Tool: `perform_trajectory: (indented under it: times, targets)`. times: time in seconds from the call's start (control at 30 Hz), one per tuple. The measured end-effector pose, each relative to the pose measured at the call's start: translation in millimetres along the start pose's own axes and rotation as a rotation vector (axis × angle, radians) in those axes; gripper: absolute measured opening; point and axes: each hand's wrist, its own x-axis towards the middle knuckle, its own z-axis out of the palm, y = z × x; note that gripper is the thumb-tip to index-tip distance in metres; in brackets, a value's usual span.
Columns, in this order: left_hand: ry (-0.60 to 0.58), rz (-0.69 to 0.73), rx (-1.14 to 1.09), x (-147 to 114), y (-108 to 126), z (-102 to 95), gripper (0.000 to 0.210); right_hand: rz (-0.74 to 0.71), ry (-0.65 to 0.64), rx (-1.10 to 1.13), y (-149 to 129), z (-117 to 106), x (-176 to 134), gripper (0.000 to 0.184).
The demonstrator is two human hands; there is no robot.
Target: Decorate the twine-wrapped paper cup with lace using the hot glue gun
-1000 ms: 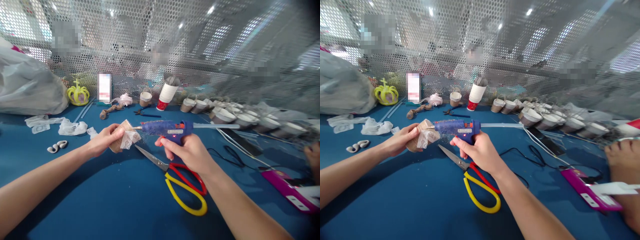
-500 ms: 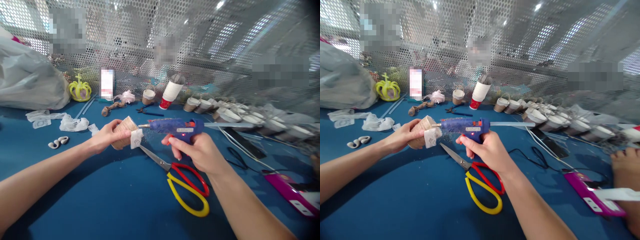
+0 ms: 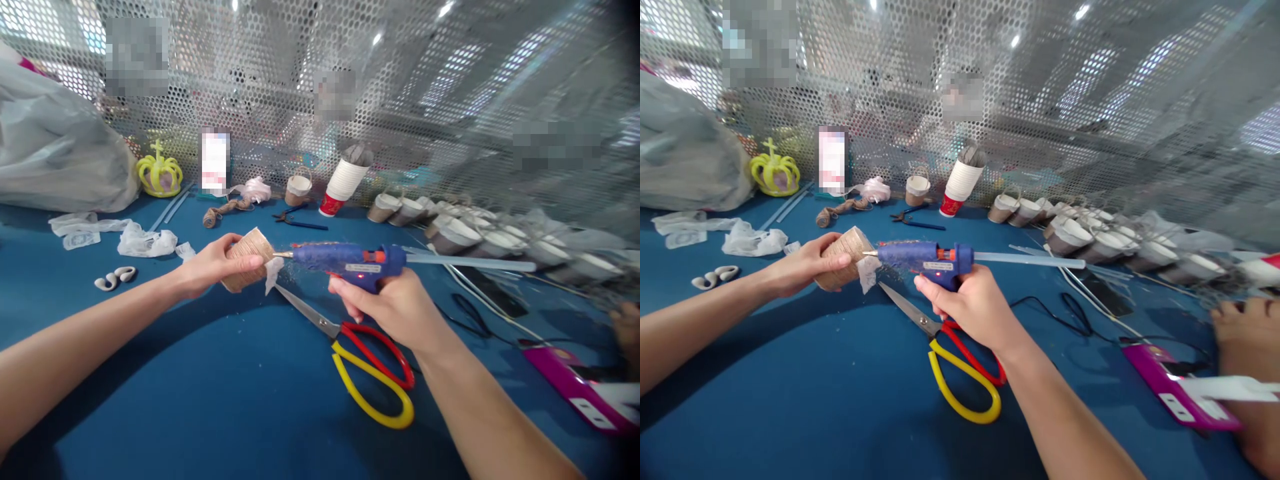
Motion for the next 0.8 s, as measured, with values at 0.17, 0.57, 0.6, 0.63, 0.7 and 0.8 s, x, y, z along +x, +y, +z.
perform_trajectory:
  times: [0.17, 0.57, 0.6, 0.63, 0.7, 0.8]
  targets:
    - [-0.023, -0.031, 0.059, 1.2, 0.8, -3.1, 0.065, -0.020, 0.011, -0.114, -0.8, 1.6, -0.9, 0.033]
    - [-0.009, -0.048, 0.075, 0.9, 2.5, -3.4, 0.066, -0.007, -0.005, -0.150, -1.4, 0.7, -0.8, 0.037]
    - [-0.006, -0.044, 0.078, 0.7, 2.6, -3.4, 0.065, -0.005, -0.006, -0.152, -1.8, 0.7, -0.9, 0.037]
    - [-0.004, -0.041, 0.080, 0.4, 2.7, -3.3, 0.065, -0.004, -0.007, -0.153, -2.1, 0.6, -1.0, 0.038]
    - [-0.005, -0.043, 0.085, 0.2, 2.8, -3.1, 0.064, -0.002, -0.005, -0.158, -2.4, 0.3, -1.2, 0.040]
    - [-0.011, -0.049, 0.102, 0.4, 2.8, -3.1, 0.064, -0.003, -0.011, -0.157, -1.5, -0.4, -0.9, 0.041]
